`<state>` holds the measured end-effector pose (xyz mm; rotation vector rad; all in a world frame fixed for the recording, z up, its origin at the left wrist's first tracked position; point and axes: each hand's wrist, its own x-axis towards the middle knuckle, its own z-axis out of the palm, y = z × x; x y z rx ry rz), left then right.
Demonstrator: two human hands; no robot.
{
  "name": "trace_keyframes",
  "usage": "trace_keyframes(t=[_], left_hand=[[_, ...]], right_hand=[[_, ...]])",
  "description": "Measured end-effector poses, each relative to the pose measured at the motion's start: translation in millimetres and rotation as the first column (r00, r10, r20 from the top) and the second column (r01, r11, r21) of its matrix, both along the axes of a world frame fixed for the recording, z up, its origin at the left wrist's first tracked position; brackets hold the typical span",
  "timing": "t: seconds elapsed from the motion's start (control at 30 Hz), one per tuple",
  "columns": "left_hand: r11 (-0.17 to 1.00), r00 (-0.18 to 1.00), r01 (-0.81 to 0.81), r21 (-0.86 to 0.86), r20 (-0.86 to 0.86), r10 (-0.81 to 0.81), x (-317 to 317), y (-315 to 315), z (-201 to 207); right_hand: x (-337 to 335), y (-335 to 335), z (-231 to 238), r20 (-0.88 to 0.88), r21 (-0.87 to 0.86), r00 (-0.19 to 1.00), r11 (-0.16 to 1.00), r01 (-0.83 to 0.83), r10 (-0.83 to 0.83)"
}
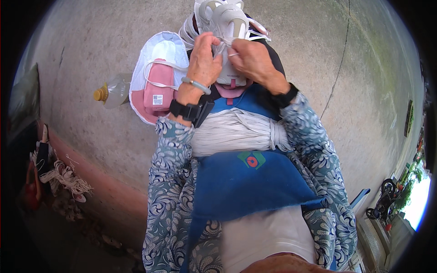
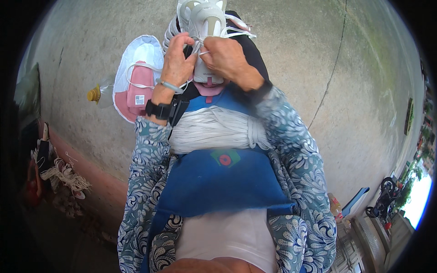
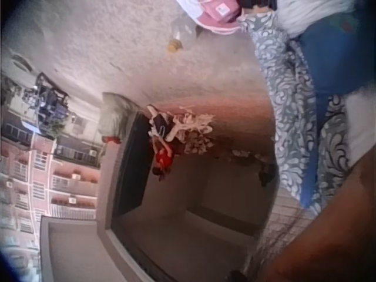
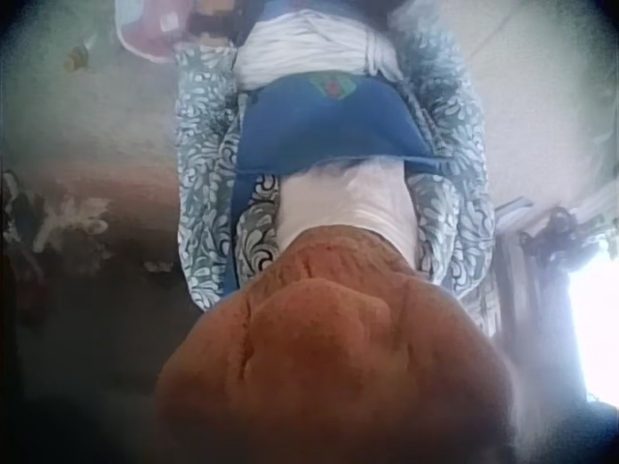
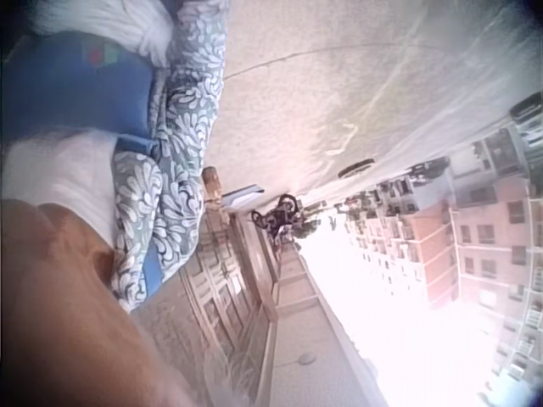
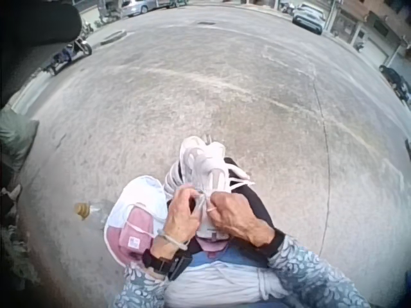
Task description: Lacing a pair of white and pink athletic shoes while sitting outdoors.
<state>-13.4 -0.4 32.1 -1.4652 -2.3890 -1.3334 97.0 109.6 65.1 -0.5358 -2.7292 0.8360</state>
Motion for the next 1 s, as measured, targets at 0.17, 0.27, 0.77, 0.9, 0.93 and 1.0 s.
trace_keyframes(t=[0.17,0.27,0.77,0.9,0.93,1.0], left_hand=[[0.967,0.701,0.184,-0.174,0.713,-0.005,14.0,-24.6,50.0],[0.953,-0.203,0.285,0.103,0.978,-0.045,32.8,-9.5,38.0],[0.03,-0.238,0.906,0.423,0.566,-0.789,159.4,-15.4,127.8],[0.1,-0.221,0.946,0.309,0.838,-0.499,106.9,-29.5,118.8],[0.21,-0.24,0.911,0.354,0.871,-0.428,87.7,-38.9,110.8],[0.442,-0.079,0.835,0.326,0.868,-0.49,59.7,-50.2,67.6]], right_hand=[[72.4,2.9,93.0,-0.076,-0.95,0.991,0.295,-0.107,0.114],[74.2,-63.4,101.9,-0.532,-0.702,0.592,0.075,-0.708,0.606],[48.4,-7.3,5.4,0.145,-0.87,0.973,-0.492,0.038,-0.182],[97.7,5.6,57.7,-0.148,-0.978,0.989,0.151,-0.143,-0.017],[115.9,13.1,79.7,-0.09,-0.962,0.978,0.237,-0.134,0.187],[127.4,11.4,88.5,0.082,-0.927,0.917,0.368,-0.074,0.39]])
